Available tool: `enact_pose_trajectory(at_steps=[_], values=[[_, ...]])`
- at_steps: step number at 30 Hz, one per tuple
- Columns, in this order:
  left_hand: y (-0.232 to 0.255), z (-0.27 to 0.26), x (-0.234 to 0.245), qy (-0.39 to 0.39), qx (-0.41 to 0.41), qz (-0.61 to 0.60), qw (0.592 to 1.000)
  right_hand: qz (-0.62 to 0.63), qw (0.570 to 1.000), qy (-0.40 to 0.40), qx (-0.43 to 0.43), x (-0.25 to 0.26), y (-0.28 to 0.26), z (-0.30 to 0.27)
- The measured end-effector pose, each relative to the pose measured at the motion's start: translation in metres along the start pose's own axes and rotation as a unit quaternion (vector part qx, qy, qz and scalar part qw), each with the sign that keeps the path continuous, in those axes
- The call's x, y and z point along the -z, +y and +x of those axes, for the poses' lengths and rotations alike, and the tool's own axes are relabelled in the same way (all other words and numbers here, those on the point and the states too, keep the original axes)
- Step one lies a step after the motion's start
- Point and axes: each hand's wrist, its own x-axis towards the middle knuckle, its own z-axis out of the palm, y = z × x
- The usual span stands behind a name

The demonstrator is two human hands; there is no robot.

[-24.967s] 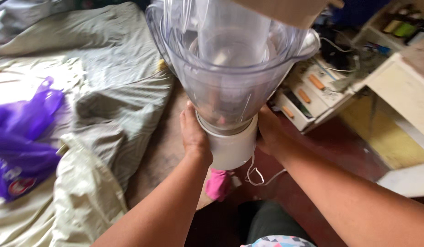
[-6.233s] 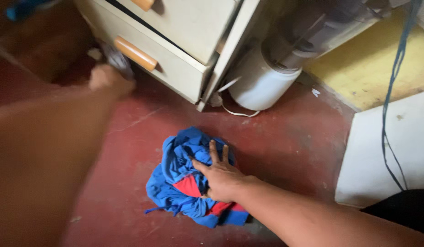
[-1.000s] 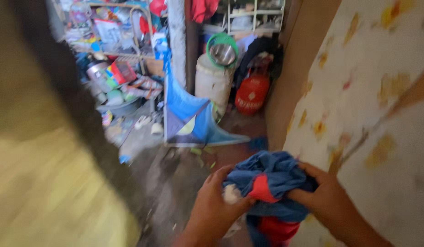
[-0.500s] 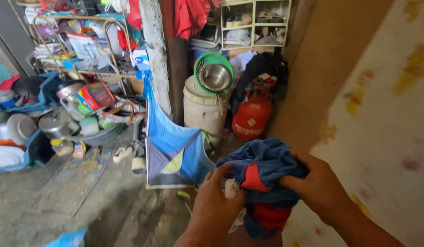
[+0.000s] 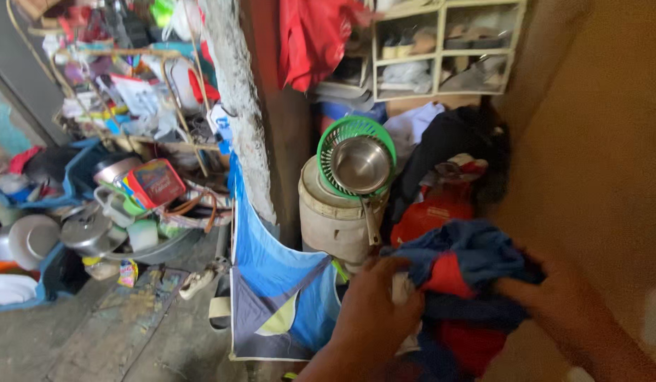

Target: The person wipes the exterior of a white blender base and jar using a pink cloth, then secures the lid. They move the blender to the floor, tidy a drawer, and handle a purple plastic bag.

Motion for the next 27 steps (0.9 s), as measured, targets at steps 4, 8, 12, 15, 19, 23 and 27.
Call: enact_pose_trajectory(at_steps=[4,8,12,15,19,23,27], values=[[-0.019,0.069,-0.027,0.061,-0.020,0.012,0.998,0.105,0.992,-0.045,0.052,0.005,-0.002,0.091],[-0.026,0.129,-0.055,0.108,0.048,0.027,0.993,-0.035,0.997,-0.051,0.036,0.016,-0.007,0.196],[-0.021,0.181,-0.081,0.144,0.117,-0.007,0.983,-0.062,0.993,-0.088,0.039,0.045,-0.019,0.306],[-0.023,0.212,-0.102,0.183,0.063,-0.010,0.981,-0.049,0.986,-0.053,0.150,0.081,-0.038,0.397],[-0.031,0.235,-0.117,0.195,0.072,-0.025,0.978,-0.069,0.952,0.041,0.297,0.107,-0.069,0.479],[-0.035,0.256,-0.136,0.209,0.051,0.009,0.977,-0.086,0.923,0.073,0.368,0.119,-0.096,0.496],[-0.036,0.274,-0.140,0.226,0.052,0.002,0.973,-0.084,0.925,-0.029,0.369,0.084,-0.127,0.454]])
